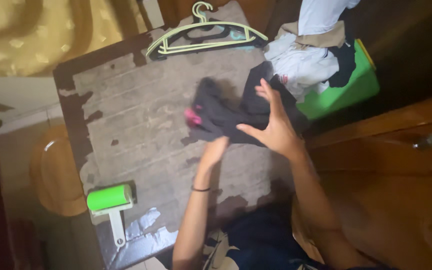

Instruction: The person uses a lint roller to clean a white Tommy Hilfiger t-shirt and a dark graphic t-shirt laid on a table. After cleaning, the white t-shirt is placed on a hanger and hung in a closet. The dark t-shirt is smoothed and cleaned with the lint roller.

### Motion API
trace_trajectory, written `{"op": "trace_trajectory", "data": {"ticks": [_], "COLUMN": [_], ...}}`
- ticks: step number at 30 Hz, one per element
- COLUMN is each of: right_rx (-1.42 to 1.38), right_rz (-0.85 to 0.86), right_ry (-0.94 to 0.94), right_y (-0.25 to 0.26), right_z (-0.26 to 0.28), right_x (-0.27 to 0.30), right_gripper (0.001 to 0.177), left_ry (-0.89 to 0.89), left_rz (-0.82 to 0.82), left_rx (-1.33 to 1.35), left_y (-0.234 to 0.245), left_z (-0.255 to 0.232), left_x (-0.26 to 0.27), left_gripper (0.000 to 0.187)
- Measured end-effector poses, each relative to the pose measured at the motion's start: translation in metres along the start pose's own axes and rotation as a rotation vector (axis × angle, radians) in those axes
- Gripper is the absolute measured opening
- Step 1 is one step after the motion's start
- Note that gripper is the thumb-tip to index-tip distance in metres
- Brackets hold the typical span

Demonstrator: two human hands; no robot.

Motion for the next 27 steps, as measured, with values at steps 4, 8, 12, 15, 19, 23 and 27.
{"op": "trace_trajectory", "data": {"ticks": [4, 8, 12, 15, 19, 23, 27], "right_rx": [0.138, 0.383, 0.502, 0.230, -0.273, 0.009, 0.163], "right_rz": [0.268, 0.267, 0.164, 0.425, 0.684, 0.314, 0.334], "right_ry": [-0.048, -0.200, -0.294, 0.010, 0.091, -0.089, -0.190], "right_y": [-0.039, -0.066, -0.089, -0.138, -0.164, -0.124, -0.124], "right_z": [-0.037, -0.057, -0.019, 0.044, 0.068, 0.006, -0.047], "right_x": [0.035, 0.074, 0.114, 0.139, 0.148, 0.085, 0.055], "right_gripper": [0.090, 0.043, 0.028, 0.024, 0.020, 0.024, 0.068], "left_ry": [0.339, 0.238, 0.184, 0.084, -0.125, 0.023, 0.001], "left_rz": [-0.372, -0.397, -0.537, -0.640, -0.639, -0.437, -0.477], "left_rx": [0.298, 0.741, 0.617, 0.245, -0.536, -0.962, -0.752], "left_y": [0.124, 0.149, 0.123, 0.111, 0.101, 0.084, 0.098], "left_z": [0.055, 0.018, -0.021, -0.057, -0.109, -0.084, -0.058], "left_x": [0.051, 0.061, 0.107, 0.143, 0.169, 0.166, 0.162], "left_gripper": [0.026, 0.027, 0.059, 0.111, 0.111, 0.072, 0.038]}}
Point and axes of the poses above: each hand's wrist, its own x-axis away from the middle knuckle, its own y-axis out of the back of the hand, z = x × y, the point moved 10 cm from there along -x, towards the middle knuckle, and after that the axes turned 4 degrees about x, right-handed, at the moved point
